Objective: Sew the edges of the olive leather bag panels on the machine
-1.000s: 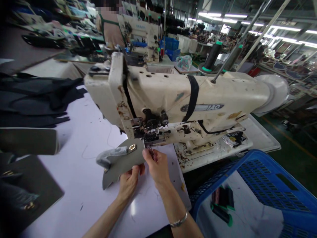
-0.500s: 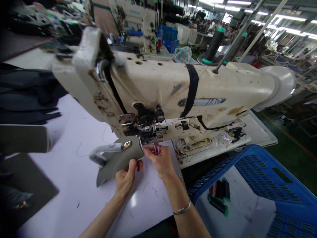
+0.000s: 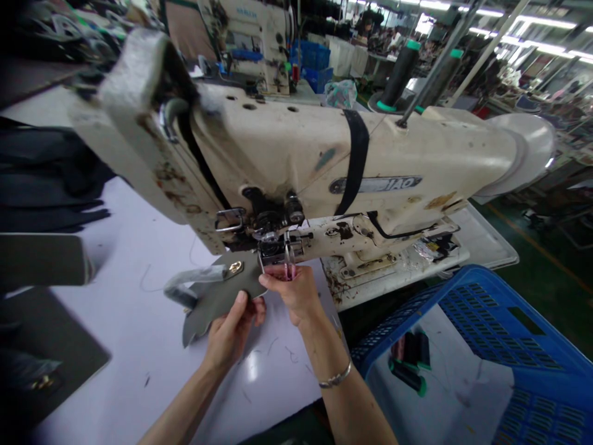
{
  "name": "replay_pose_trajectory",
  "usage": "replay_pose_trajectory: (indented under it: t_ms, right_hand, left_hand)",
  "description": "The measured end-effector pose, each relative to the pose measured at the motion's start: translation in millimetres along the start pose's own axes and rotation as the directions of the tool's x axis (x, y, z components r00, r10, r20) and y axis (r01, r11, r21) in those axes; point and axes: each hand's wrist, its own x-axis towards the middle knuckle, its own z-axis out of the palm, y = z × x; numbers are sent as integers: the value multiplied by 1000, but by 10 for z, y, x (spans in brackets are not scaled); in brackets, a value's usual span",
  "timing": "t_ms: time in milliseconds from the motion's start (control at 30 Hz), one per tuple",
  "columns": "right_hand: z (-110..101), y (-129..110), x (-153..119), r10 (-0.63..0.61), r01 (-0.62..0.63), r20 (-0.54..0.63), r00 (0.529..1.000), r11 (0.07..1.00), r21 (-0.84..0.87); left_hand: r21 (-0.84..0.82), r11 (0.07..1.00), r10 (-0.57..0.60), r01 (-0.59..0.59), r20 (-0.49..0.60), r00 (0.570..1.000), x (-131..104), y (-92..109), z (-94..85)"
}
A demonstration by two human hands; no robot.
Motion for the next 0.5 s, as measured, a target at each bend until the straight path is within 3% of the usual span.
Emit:
replay_pose_trajectory:
  t_ms: [67,167,300,500]
  right_hand:
    - [-6,-11,16,57,-57,-18,998,998,27]
    - [-40,-48,-26,44,-45,-24,999,999,-30]
    - [-98,-82,-166,-64,66,16,998,982,-176]
    - [-153,-1,-269,-107,115,45,993,957,-267]
  left_hand:
    - [-91,992,-90,92,27,996,14,34,26]
    - [-105,983,-154,149,-45,987,37,36,28]
    - [-1,994,-110,110,-78,991,57,-45,-46]
    - [141,987,-67,79,-90,994,61,-131,-136]
